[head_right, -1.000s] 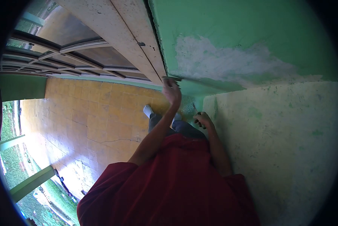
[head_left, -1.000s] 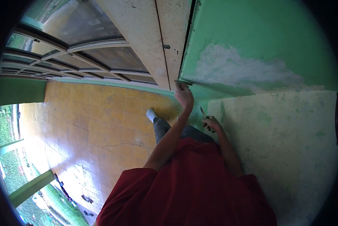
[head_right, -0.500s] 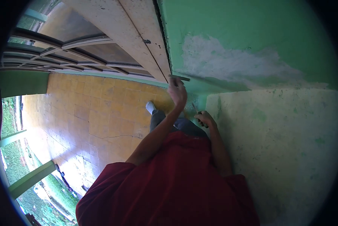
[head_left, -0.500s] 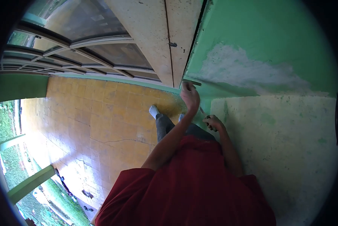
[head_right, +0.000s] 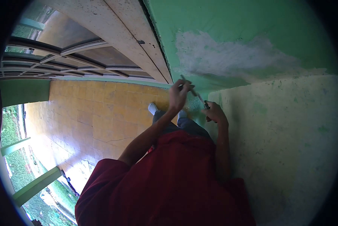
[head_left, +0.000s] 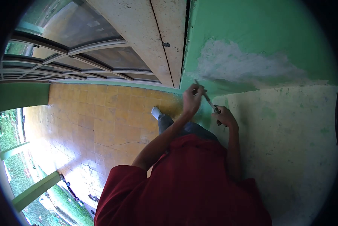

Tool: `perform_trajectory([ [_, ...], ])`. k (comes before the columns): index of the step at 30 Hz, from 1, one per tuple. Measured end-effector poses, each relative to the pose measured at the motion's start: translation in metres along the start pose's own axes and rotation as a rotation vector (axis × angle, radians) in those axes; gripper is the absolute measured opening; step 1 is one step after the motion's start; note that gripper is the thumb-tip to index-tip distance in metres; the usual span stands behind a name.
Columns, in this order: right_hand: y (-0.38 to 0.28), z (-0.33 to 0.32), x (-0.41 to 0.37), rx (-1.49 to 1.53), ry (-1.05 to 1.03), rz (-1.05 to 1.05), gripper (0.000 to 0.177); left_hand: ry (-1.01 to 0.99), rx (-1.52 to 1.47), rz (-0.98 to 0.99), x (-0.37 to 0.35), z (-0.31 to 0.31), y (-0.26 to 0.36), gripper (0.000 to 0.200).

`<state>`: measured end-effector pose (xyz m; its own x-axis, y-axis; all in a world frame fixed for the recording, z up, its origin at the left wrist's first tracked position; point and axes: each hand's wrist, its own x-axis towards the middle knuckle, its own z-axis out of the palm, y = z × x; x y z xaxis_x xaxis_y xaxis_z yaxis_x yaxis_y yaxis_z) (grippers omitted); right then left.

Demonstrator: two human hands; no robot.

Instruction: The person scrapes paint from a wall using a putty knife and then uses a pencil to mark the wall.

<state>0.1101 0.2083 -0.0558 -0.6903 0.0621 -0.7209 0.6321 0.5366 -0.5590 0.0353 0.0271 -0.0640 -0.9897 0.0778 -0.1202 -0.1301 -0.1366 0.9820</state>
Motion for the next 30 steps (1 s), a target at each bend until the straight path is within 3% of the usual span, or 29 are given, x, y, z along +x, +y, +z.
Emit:
perform_trajectory([
  [2, -0.026, -0.015, -0.021, 0.112, -0.066, -0.113, 0.061, 0.053, -0.117, -0.185, -0.005, -0.037, 0.008, 0.021],
  [3, -0.038, -0.02, -0.03, 0.119, -0.067, -0.117, 0.061, 0.051, -0.109, -0.183, -0.007, -0.051, 0.011, 0.021],
  [5, -0.065, -0.024, -0.046, 0.229, -0.171, -0.294, 0.06, 0.192, -0.232, -0.329, -0.012, -0.072, 0.013, 0.022],
  [12, -0.114, -0.015, -0.066, 0.395, 0.002, -0.299, 0.055, 0.139, -0.222, -0.337, -0.018, -0.07, 0.028, 0.023],
  [14, -0.115, -0.015, -0.063, 0.434, 0.018, -0.277, 0.054, 0.023, 0.008, -0.185, -0.02, -0.06, 0.031, 0.026],
  [17, -0.122, -0.011, -0.066, 0.457, 0.017, -0.259, 0.053, 0.022, 0.238, -0.029, -0.014, -0.054, 0.017, 0.028],
  [18, -0.123, -0.01, -0.066, 0.453, 0.013, -0.26, 0.053, 0.027, 0.237, -0.029, -0.013, -0.051, 0.029, 0.028],
  [20, -0.121, -0.008, -0.068, 0.502, 0.019, -0.261, 0.052, -0.009, 0.53, -0.176, -0.01, -0.04, 0.068, 0.029],
  [24, -0.118, -0.007, -0.065, 0.499, 0.033, -0.26, 0.052, 0.025, 0.442, -0.148, -0.007, -0.027, 0.069, 0.032],
  [26, -0.118, -0.008, -0.064, 0.499, 0.051, -0.311, 0.051, 0.135, 0.486, 0.405, -0.006, -0.015, 0.062, 0.04],
  [30, -0.121, -0.008, -0.059, 0.457, 0.024, -0.255, 0.048, -0.046, 0.337, 0.175, -0.02, 0.002, 0.064, 0.055],
])
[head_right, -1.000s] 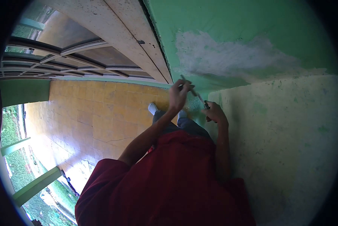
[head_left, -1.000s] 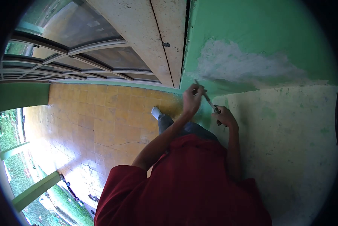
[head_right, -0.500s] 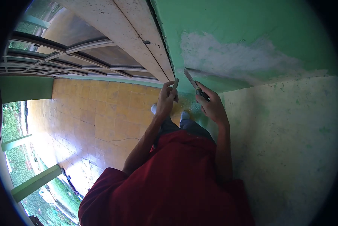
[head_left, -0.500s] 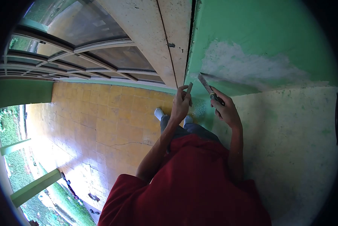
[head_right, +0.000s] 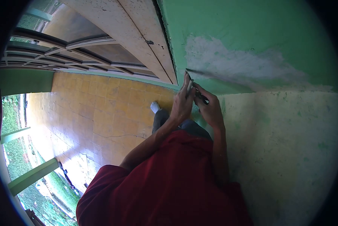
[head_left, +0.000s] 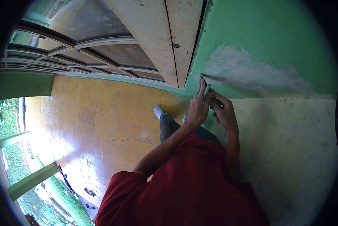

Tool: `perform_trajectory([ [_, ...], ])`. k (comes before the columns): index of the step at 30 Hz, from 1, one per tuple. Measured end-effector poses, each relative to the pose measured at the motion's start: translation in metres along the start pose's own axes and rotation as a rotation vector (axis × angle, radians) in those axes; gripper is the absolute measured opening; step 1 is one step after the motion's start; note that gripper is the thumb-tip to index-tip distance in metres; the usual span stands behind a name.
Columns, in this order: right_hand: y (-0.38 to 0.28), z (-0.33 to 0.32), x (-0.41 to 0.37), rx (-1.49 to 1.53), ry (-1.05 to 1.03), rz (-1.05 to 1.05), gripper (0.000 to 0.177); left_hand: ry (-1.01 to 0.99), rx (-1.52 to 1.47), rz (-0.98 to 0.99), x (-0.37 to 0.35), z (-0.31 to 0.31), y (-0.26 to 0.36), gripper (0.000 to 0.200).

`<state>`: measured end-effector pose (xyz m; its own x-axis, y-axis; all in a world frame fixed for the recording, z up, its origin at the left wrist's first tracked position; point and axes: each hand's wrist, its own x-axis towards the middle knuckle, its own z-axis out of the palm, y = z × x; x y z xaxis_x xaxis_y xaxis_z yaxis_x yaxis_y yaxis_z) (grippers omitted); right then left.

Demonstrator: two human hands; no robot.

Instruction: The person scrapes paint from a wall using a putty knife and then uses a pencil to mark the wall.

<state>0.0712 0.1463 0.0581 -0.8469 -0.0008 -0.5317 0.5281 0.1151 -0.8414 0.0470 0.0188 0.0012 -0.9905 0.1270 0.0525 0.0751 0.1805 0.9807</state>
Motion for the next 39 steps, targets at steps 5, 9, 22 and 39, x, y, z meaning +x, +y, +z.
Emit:
perform_trajectory([
  [5, 0.011, 0.008, 0.005, -0.112, 0.12, -0.133, 0.043, -0.015, -0.01, -0.098, -0.002, 0.01, 0.007, 0.057],
  [9, 0.022, 0.008, 0.01, -0.143, 0.166, -0.279, 0.04, -0.026, -0.004, -0.084, 0.004, 0.012, 0.011, 0.058],
  [22, 0.021, 0.011, 0.025, -0.195, 0.093, -0.323, 0.043, 0.073, 0.1, -0.013, 0.002, 0.018, -0.002, 0.063],
  [39, 0.006, 0.008, 0.01, -0.132, 0.146, -0.215, 0.042, 0.019, -0.086, -0.25, 0.008, 0.014, 0.019, 0.067],
])
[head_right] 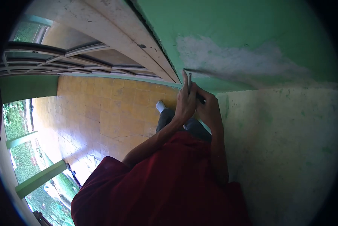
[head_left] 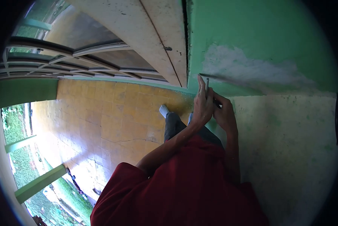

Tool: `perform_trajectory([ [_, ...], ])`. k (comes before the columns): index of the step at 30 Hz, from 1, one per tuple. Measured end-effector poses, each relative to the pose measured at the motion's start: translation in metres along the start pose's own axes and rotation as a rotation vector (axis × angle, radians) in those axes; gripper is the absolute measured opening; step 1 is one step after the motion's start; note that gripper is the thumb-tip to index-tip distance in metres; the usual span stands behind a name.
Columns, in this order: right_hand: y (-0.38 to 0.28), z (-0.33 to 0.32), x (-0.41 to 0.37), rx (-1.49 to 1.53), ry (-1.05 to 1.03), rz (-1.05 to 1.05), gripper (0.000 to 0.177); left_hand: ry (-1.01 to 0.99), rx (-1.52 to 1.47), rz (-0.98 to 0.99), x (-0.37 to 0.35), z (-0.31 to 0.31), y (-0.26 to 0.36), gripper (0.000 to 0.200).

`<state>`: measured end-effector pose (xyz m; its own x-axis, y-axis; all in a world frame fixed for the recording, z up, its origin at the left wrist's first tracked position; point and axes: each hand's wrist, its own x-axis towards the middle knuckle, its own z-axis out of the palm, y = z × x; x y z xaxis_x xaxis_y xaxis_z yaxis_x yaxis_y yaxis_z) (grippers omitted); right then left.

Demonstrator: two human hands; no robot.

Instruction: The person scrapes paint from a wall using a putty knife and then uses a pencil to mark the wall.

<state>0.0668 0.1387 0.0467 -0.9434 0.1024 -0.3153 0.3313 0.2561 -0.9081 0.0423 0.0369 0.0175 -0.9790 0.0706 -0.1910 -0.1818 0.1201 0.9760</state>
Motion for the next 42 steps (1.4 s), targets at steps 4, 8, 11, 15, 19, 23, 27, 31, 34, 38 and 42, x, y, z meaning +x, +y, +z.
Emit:
perform_trajectory([
  [4, 0.011, 0.003, -0.001, -0.045, -0.023, -0.044, 0.041, 0.004, 0.011, -0.065, -0.006, 0.0, 0.003, 0.066],
  [8, -0.012, 0.005, -0.009, -0.054, 0.016, 0.049, 0.041, -0.016, 0.07, -0.022, 0.004, -0.005, -0.001, 0.066],
  [11, -0.003, 0.002, 0.003, -0.096, -0.013, -0.016, 0.041, -0.022, 0.076, -0.015, 0.008, -0.005, -0.003, 0.066],
  [15, -0.004, 0.005, -0.005, -0.056, 0.025, -0.056, 0.041, -0.029, 0.043, -0.004, -0.001, -0.006, 0.004, 0.067],
  [19, -0.002, 0.005, -0.005, -0.069, 0.001, 0.002, 0.04, -0.019, -0.055, -0.01, -0.008, -0.003, 0.001, 0.066],
  [23, -0.003, 0.013, -0.001, -0.033, 0.03, -0.06, 0.039, 0.036, 0.02, -0.005, 0.007, -0.005, -0.006, 0.065],
  [27, -0.01, 0.029, 0.006, -0.101, -0.062, 0.005, 0.04, 0.02, -0.017, -0.058, 0.014, -0.029, -0.008, 0.062],
  [31, -0.004, 0.021, -0.004, -0.111, 0.001, -0.001, 0.04, -0.059, 0.017, -0.036, 0.002, -0.026, 0.002, 0.067],
  [34, 0.001, 0.016, -0.007, -0.099, 0.005, 0.035, 0.039, -0.04, -0.038, -0.025, 0.001, -0.02, -0.002, 0.063],
  [38, -0.003, 0.016, 0.005, -0.031, -0.035, 0.063, 0.038, 0.031, 0.039, 0.245, 0.006, -0.01, -0.027, 0.065],
  [42, 0.0, 0.028, 0.009, -0.082, -0.05, -0.003, 0.037, -0.031, -0.009, -0.078, 0.003, -0.03, -0.001, 0.067],
])
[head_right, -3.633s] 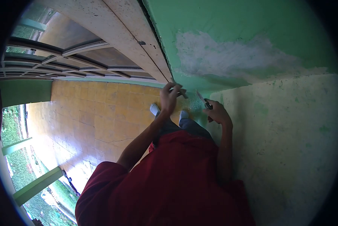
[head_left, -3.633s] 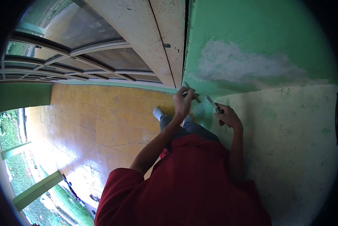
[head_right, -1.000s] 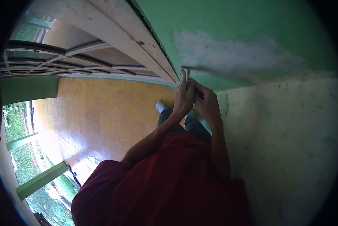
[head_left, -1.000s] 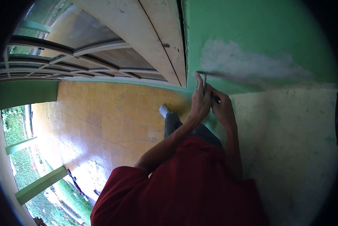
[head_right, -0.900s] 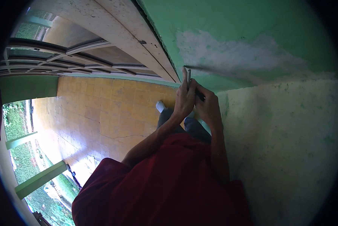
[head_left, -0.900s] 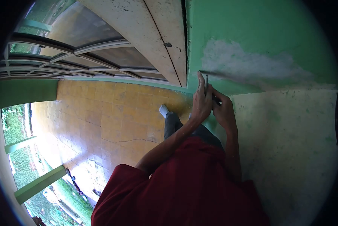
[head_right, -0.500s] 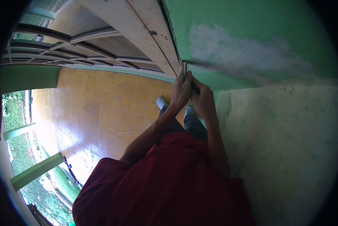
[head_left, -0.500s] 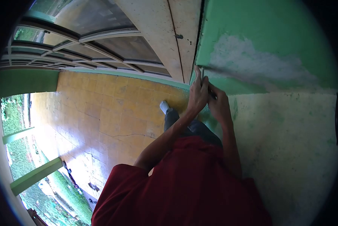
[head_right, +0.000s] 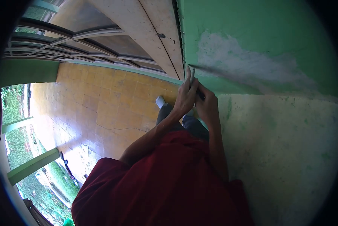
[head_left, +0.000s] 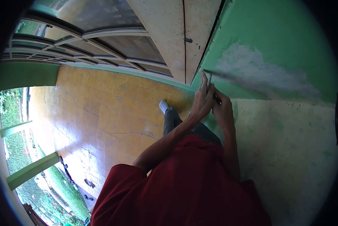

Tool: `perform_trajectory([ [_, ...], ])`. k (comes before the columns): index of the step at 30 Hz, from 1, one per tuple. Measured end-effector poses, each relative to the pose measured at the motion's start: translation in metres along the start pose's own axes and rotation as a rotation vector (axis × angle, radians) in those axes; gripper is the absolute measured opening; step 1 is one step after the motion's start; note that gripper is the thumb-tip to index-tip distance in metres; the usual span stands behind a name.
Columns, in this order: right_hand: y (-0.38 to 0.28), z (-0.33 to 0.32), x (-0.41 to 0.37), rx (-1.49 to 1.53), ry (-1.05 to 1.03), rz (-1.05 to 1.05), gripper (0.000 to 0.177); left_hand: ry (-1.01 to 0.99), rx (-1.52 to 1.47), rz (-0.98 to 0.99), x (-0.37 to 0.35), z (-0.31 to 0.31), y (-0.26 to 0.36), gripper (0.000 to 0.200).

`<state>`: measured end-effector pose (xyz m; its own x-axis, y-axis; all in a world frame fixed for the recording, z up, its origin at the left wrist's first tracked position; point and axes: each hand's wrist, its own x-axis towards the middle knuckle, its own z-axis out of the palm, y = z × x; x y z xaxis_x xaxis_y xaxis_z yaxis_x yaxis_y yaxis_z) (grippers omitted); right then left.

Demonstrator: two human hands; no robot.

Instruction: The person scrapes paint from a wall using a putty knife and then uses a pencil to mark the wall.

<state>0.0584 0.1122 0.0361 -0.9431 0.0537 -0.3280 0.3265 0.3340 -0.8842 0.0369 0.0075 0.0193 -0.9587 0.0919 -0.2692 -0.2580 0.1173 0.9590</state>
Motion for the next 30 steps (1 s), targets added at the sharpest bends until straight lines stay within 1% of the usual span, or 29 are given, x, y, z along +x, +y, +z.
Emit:
perform_trajectory([
  [1, -0.004, -0.001, -0.007, -0.001, 0.038, -0.006, 0.037, -0.065, 0.037, -0.011, 0.001, -0.004, 0.002, 0.068],
  [2, -0.006, -0.003, -0.009, -0.004, 0.072, -0.01, 0.036, -0.061, 0.036, -0.009, 0.004, -0.002, 0.0, 0.068],
  [3, -0.006, -0.002, -0.003, -0.004, 0.07, -0.011, 0.036, -0.009, 0.004, -0.01, 0.006, 0.002, -0.003, 0.067],
  [4, -0.003, -0.001, 0.007, -0.011, 0.018, 0.015, 0.036, 0.042, -0.032, -0.014, 0.007, 0.006, -0.007, 0.067],
  [5, 0.0, 0.0, 0.013, -0.018, -0.038, 0.04, 0.036, 0.047, -0.035, -0.018, 0.006, 0.006, -0.012, 0.067],
  [6, 0.003, 0.0, 0.012, -0.019, -0.041, 0.033, 0.036, 0.015, -0.018, 0.01, 0.009, 0.002, -0.012, 0.067],
  [8, 0.01, 0.001, -0.004, -0.051, 0.104, -0.172, 0.038, -0.024, -0.004, 0.022, 0.004, 0.004, -0.02, 0.067],
  [9, 0.002, -0.002, 0.002, -0.056, 0.102, -0.185, 0.038, 0.017, -0.013, 0.103, 0.007, 0.009, -0.02, 0.066],
  [10, -0.008, -0.005, 0.004, -0.098, 0.051, -0.098, 0.038, 0.051, -0.018, 0.173, 0.007, 0.012, -0.022, 0.066],
  [11, -0.012, -0.007, 0.004, -0.14, -0.001, -0.007, 0.038, 0.052, -0.02, 0.171, 0.009, 0.013, -0.026, 0.066],
  [13, -0.003, -0.003, -0.004, -0.087, 0.014, -0.031, 0.038, 0.028, -0.057, 0.012, 0.007, 0.006, -0.011, 0.066],
  [14, -0.002, -0.002, -0.001, -0.039, 0.038, -0.076, 0.038, 0.028, -0.057, 0.02, 0.009, 0.006, -0.013, 0.066],
  [16, -0.003, -0.002, 0.011, -0.075, 0.022, -0.067, 0.038, 0.008, 0.013, 0.112, 0.007, 0.004, -0.017, 0.067],
  [20, -0.001, -0.006, 0.007, -0.124, 0.011, -0.041, 0.037, 0.03, -0.021, 0.098, 0.012, 0.006, -0.018, 0.068],
  [22, -0.004, -0.014, -0.004, -0.087, 0.043, -0.024, 0.038, -0.077, 0.031, 0.017, 0.007, 0.005, -0.014, 0.068],
  [23, -0.005, -0.016, -0.006, -0.046, 0.063, -0.006, 0.039, -0.075, 0.03, 0.022, 0.009, 0.007, -0.011, 0.068],
  [24, -0.003, -0.014, -0.002, -0.045, 0.063, -0.004, 0.039, -0.042, -0.043, -0.007, 0.007, 0.011, -0.006, 0.068],
  [25, 0.0, -0.013, 0.004, -0.056, 0.022, 0.004, 0.04, -0.011, -0.116, -0.039, 0.005, 0.015, -0.004, 0.068],
  [26, 0.003, -0.013, 0.006, -0.066, -0.019, 0.014, 0.042, -0.014, -0.114, -0.044, 0.004, 0.015, -0.012, 0.068],
  [28, -0.001, -0.018, -0.009, -0.011, 0.014, 0.024, 0.043, 0.006, 0.044, 0.114, 0.011, 0.01, -0.021, 0.067],
  [30, -0.003, -0.021, -0.011, 0.031, 0.033, 0.032, 0.044, -0.013, 0.012, 0.144, 0.006, 0.014, -0.015, 0.067],
])
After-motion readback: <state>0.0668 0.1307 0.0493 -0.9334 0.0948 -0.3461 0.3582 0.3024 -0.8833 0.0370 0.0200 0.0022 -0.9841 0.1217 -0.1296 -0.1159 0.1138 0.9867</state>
